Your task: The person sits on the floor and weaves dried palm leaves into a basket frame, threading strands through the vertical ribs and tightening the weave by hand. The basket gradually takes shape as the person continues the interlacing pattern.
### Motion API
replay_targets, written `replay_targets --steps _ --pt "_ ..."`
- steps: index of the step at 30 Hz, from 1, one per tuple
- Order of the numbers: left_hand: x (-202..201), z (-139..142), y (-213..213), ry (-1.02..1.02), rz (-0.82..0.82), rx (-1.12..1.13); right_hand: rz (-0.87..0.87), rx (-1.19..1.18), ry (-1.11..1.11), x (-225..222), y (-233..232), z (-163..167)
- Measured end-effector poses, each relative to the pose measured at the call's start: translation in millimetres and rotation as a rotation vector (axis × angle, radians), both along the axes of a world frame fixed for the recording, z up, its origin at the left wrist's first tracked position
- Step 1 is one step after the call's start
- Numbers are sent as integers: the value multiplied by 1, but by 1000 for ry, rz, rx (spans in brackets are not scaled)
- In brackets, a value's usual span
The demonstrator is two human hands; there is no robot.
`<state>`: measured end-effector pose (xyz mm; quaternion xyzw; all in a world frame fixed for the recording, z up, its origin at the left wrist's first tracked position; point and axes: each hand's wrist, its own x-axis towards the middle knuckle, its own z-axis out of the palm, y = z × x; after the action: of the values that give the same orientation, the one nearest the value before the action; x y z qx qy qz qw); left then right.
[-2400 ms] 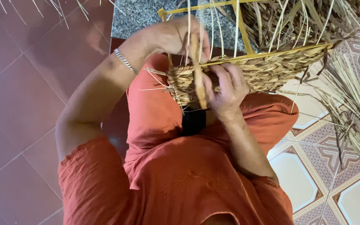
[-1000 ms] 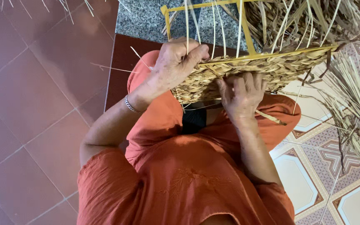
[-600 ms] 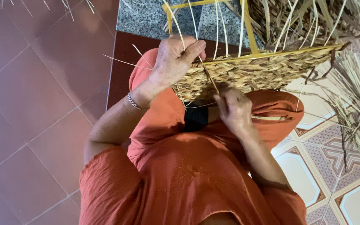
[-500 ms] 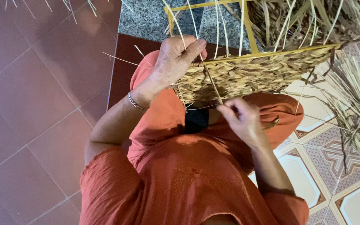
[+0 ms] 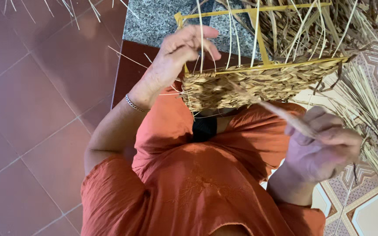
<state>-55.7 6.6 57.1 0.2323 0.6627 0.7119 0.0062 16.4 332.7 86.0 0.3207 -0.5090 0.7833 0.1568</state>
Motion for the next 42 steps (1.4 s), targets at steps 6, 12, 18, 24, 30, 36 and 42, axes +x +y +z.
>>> replay_targets --steps 6,12,18,24,30,36,42 --pt "-14 -15 14 -371 96 134 79 248 -188 -13 -23 -1" --pt "-14 -28 11 -89 -13 112 206 474 -480 -29 -51 -38" --pt "-20 -21 11 262 150 -304 319 243 -598 -43 -69 -42" --pt "-31 -17 7 512 161 -479 -135 523 -246 -35 -65 -50" --pt "-42 -26 9 -130 -112 -96 -561 994 275 -24 -74 -70" --pt "-53 -24 6 44 -206 -442 -551 1087 294 -12 -79 -66" --pt "-69 -30 7 -214 -417 -504 -550 1119 287 -17 -84 -64"
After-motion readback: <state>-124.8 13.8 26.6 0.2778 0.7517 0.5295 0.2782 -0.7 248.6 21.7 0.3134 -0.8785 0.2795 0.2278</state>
